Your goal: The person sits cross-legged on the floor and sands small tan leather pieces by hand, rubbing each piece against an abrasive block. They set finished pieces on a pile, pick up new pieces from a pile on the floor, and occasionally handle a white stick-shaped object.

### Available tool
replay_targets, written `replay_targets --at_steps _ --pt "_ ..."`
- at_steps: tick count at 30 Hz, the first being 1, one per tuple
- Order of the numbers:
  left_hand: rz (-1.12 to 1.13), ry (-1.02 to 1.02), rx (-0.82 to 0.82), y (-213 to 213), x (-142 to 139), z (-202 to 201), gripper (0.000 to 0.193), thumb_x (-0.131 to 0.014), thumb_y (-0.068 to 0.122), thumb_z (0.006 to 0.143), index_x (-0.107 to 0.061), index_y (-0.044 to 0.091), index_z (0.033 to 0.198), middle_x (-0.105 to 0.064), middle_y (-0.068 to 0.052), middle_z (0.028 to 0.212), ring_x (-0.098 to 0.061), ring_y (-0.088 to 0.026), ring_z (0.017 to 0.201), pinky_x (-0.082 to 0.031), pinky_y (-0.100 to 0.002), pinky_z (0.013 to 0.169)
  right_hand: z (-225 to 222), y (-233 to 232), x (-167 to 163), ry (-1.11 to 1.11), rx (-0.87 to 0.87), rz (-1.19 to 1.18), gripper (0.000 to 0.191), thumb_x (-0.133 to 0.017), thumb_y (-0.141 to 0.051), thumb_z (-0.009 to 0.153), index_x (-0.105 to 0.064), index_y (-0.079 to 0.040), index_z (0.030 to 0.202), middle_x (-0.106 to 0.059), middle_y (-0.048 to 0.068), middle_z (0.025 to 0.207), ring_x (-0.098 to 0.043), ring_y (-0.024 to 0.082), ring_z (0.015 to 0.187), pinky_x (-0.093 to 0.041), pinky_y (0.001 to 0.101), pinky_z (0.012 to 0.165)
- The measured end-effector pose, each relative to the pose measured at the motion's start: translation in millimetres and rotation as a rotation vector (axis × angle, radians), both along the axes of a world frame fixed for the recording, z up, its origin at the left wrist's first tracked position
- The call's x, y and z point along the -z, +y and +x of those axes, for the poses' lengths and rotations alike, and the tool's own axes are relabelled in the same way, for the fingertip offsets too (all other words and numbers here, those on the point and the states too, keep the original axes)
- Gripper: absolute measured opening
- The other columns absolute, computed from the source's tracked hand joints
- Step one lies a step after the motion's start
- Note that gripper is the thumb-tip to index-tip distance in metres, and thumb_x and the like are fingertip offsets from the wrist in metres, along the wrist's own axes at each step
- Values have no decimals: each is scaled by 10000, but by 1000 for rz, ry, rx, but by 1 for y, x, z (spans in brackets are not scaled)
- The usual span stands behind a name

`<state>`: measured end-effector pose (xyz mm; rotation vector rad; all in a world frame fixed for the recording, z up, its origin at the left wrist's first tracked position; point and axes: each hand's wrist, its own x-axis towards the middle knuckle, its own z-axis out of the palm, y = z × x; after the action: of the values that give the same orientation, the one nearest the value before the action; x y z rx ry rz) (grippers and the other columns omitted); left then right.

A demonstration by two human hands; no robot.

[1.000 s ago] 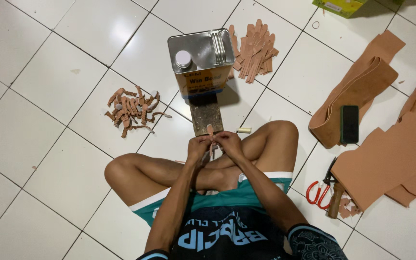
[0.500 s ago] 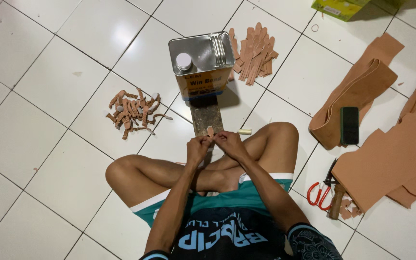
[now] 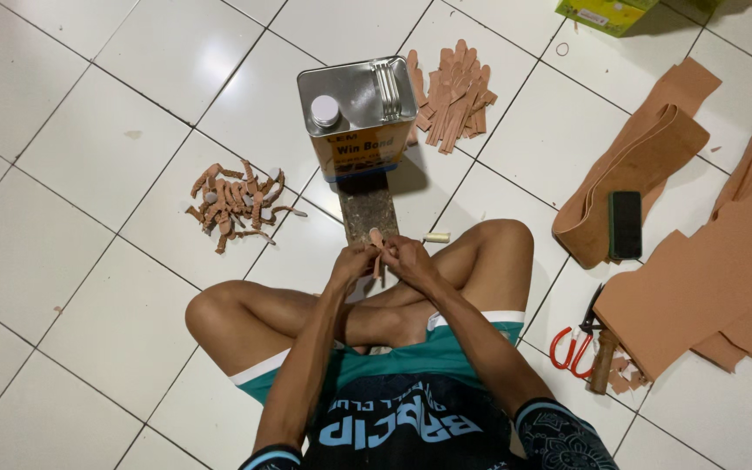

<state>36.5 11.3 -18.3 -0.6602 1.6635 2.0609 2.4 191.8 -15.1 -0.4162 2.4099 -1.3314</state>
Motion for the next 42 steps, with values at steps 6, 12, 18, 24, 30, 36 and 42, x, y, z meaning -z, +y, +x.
replay_targets --at_steps 6,12,18,24,30,36,42 --pt "285 -97 -228 6 0 18 147 -680 112 976 -702 -33 988 -669 -81 747 -580 -124 537 -438 -248 461 8 -5 2 -416 161 -199 310 -706 -283 958 -718 18 1030 -752 64 832 -675 112 704 -539 263 600" --pt "496 -126 -203 -1 6 17 181 -719 116 958 -742 -63 964 -683 -91 723 -510 -99 491 -379 -232 415 0 2 10 -547 88 -365 326 -748 -230 928 -693 41 1101 -761 85 870 -619 113 704 -469 252 586" --pt "-190 133 61 -8 11 9 187 -724 119 923 -777 -49 987 -746 -88 786 -636 -116 642 -509 -260 583 -19 3 6 -257 -46 -49 276 -775 -214 883 -746 13 1038 -775 83 890 -709 119 787 -577 271 703" --pt "-466 202 120 -5 0 9 258 -776 211 886 -788 -27 985 -778 -124 812 -698 -153 694 -546 -298 635 -20 4 -1 -265 -24 -30 246 -774 -221 874 -767 -12 1004 -785 96 871 -724 142 788 -579 292 703" --pt "-534 216 110 -2 -13 13 258 -762 207 869 -782 -17 998 -786 -151 822 -738 -187 698 -565 -325 637 -20 4 -6 -130 -56 -4 220 -714 -219 887 -759 -28 987 -763 110 825 -713 158 731 -563 311 667" --pt "-764 344 83 13 -22 24 229 -751 182 897 -777 -31 980 -758 -209 851 -732 -289 765 -565 -391 680 -23 -2 2 -433 -61 17 247 -673 -199 947 -751 28 887 -677 95 718 -599 149 595 -481 295 558" --pt "-603 125 -27 20 -6 26 236 -763 198 885 -808 -2 1003 -773 -160 838 -748 -216 752 -575 -351 692 -2 -7 13 -774 222 -330 278 -640 -172 964 -744 57 844 -590 26 661 -489 100 540 -385 250 472"
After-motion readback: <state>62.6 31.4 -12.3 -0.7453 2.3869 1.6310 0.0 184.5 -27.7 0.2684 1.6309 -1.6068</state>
